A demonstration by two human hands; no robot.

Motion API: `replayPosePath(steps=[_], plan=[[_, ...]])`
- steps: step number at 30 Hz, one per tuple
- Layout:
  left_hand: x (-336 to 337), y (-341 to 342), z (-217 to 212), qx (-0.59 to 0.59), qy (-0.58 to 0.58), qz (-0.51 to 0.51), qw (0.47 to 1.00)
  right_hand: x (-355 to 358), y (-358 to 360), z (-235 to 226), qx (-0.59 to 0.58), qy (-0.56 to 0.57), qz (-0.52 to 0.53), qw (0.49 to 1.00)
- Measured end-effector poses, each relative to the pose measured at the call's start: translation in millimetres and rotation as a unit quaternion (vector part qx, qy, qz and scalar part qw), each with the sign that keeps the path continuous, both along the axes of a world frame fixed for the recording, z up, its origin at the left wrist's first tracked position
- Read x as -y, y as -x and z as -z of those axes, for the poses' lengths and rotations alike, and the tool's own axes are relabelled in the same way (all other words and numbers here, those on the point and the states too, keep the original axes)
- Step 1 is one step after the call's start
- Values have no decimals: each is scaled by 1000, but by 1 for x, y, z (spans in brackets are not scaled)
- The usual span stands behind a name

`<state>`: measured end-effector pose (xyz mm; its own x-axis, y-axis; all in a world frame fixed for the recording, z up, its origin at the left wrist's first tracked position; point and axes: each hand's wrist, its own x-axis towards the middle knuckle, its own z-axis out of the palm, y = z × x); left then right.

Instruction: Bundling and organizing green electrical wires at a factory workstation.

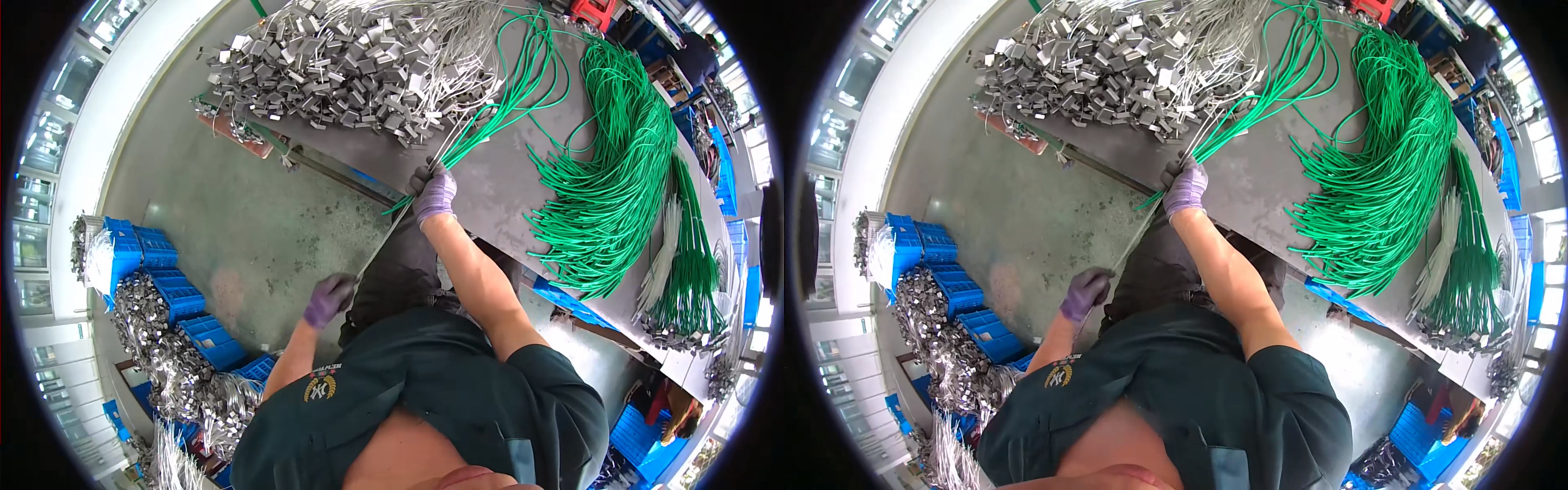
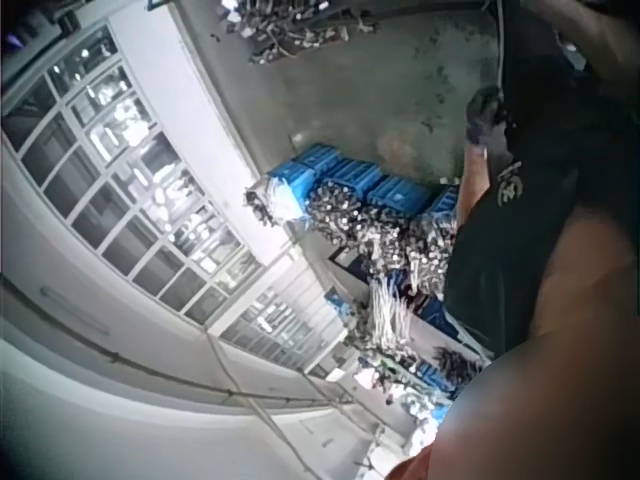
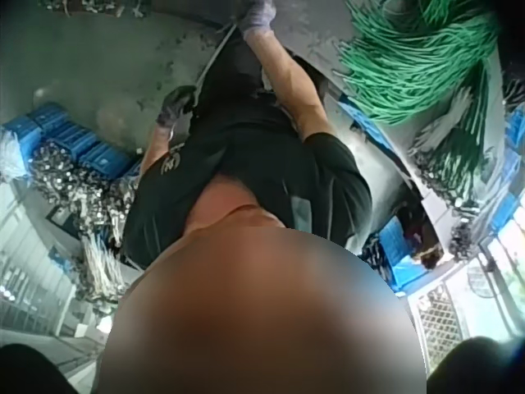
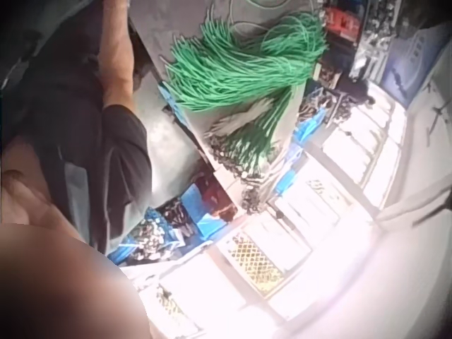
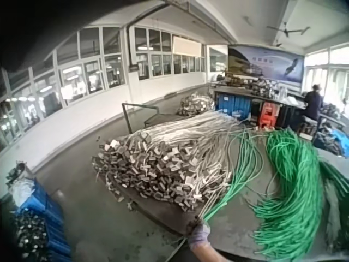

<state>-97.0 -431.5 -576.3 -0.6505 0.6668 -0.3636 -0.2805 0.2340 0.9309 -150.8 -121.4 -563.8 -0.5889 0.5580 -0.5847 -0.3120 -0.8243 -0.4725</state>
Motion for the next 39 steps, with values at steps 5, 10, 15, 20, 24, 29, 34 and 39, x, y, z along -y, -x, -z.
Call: replayPosePath(steps=[5,10,15,20,24,29,34,39], plan=[[-30,4,0,31,99,-84,991,-52,-21,-5,-167,-105,-104,975],[-23,4,1,59,66,-79,993,-114,-33,-13,-80,-264,-108,955],[-30,3,-6,57,60,-75,994,-142,-42,-45,-20,-360,-79,930],[-33,4,-9,95,72,-78,990,-160,-51,-68,-29,-340,-49,939],[-29,5,-2,65,68,-62,994,-169,-53,-71,-33,-345,-50,937],[-26,7,1,71,56,-64,994,-181,-50,-55,-40,-336,-43,940],[-24,7,3,67,57,-59,994,-175,-51,-61,-81,-305,-52,947],[-26,7,3,76,48,-56,994,-177,-52,-61,-76,-292,-41,953]])
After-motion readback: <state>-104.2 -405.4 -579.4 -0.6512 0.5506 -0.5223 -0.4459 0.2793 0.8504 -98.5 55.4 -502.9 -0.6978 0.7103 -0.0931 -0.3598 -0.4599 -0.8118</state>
